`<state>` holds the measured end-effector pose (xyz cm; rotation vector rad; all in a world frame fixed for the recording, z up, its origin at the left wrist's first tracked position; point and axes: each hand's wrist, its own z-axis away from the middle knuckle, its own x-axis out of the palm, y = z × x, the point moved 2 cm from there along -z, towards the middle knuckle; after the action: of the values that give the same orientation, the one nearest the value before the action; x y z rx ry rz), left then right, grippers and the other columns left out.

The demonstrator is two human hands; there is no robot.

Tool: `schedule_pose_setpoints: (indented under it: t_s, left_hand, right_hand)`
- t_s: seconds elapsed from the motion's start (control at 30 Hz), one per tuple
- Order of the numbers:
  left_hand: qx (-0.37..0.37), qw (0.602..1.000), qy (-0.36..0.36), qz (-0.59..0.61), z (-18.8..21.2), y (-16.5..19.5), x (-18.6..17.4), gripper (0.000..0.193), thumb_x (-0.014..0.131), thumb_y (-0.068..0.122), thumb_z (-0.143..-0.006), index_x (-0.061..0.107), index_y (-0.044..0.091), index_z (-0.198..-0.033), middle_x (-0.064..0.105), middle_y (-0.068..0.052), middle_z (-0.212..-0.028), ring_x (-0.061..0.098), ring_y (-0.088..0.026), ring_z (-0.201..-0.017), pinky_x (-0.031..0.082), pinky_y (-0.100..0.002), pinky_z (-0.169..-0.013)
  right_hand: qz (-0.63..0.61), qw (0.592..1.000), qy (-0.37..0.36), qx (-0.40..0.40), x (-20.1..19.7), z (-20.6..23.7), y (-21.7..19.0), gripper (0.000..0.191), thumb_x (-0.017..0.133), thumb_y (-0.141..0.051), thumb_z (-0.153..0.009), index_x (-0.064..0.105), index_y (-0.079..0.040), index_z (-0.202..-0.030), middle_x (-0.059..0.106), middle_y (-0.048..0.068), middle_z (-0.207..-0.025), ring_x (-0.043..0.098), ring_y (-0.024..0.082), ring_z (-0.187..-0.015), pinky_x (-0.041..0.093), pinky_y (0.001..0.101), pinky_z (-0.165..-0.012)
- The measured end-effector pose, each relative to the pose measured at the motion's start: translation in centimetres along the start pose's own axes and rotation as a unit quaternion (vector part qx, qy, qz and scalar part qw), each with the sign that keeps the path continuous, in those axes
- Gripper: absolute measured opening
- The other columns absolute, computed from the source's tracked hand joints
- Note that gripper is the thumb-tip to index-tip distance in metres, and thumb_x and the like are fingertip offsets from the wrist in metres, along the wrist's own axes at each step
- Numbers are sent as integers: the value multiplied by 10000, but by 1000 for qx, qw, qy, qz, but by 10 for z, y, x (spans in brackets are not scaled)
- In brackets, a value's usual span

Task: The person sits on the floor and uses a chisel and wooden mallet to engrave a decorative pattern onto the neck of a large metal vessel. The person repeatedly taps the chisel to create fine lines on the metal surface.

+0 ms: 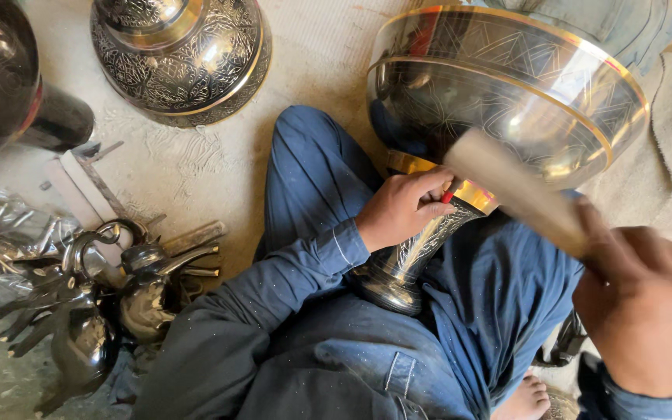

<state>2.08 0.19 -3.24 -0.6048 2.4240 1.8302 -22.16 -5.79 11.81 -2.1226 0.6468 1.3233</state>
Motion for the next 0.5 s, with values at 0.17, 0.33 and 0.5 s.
schedule_pose_setpoints:
  t_s: [0.17, 0.33, 0.5]
  left_hand:
    - [3, 1000, 11, 12, 1, -1, 2, 433, 773, 119, -900, 591, 24, -1281, 684, -118, -849, 688, -236, -705, 546, -347, -672]
    - [-9, 1000, 18, 5, 3, -3, 3, 432, 775, 138, -903, 586, 19, -1273, 699, -115, -846, 704, -242, -721, 547, -352, -673]
    - [10, 999, 46, -7, 9, -3, 5, 449, 776, 146, -918, 572, 32, -1301, 708, -121, -897, 720, -248, -764, 564, -343, -705]
  right_hand:
    - [0, 1000, 22, 22, -2, -7, -8, 558, 712, 50, -896, 704, -84, -1437, 627, 100, -946, 636, 214, -767, 517, 330, -736]
    - [41, 999, 20, -7, 0, -3, -4, 569, 697, 27, -899, 691, -149, -1440, 624, 54, -983, 610, 198, -796, 490, 321, -764]
    - [190, 977, -10, -97, 5, 4, 4, 588, 710, -1, -853, 743, -218, -1398, 634, 8, -919, 614, 190, -797, 488, 316, -769]
